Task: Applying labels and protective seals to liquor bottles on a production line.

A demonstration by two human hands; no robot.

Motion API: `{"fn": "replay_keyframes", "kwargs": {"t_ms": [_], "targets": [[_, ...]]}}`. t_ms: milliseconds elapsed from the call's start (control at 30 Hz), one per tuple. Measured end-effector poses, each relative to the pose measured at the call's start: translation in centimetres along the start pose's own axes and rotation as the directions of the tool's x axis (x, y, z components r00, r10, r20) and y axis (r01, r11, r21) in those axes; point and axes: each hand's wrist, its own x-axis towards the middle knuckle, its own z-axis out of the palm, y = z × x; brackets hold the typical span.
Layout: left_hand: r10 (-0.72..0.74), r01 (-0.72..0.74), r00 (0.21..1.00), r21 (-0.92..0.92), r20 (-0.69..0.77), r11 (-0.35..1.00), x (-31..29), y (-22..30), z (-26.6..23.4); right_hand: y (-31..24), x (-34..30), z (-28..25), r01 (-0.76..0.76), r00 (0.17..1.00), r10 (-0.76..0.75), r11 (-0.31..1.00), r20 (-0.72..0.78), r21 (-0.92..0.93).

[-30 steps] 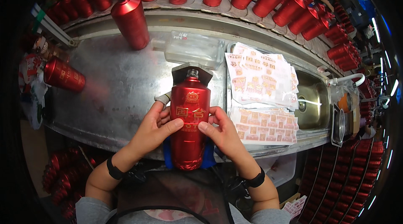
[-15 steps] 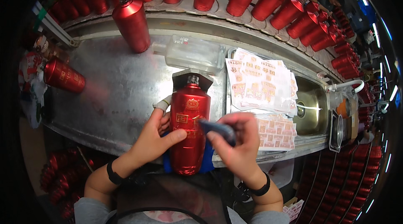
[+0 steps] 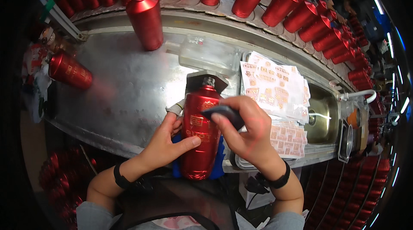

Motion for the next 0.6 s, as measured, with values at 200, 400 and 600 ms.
{"fn": "replay_keyframes", "kwargs": {"t_ms": [200, 400, 600], "targets": [[0.009, -0.009, 1.000, 0.031, -0.001, 0.999, 0.2, 0.1, -1.4, -1.0, 1.7, 1.0, 0.131, 0.991, -0.131, 0.991, -0.011, -0.035], [-0.004, 0.004, 1.000, 0.008, 0.003, 1.000, 0.1, 0.8, -1.9, -1.1, -0.1, 0.9, 0.199, 0.979, -0.202, 0.974, -0.013, -0.111], [-0.116, 0.122, 0.992, -0.146, 0.048, 0.982, 0.4, 1.0, -3.3, -3.3, -3.5, 1.0, 0.267, 0.950, -0.257, 0.963, 0.180, -0.038]]}}
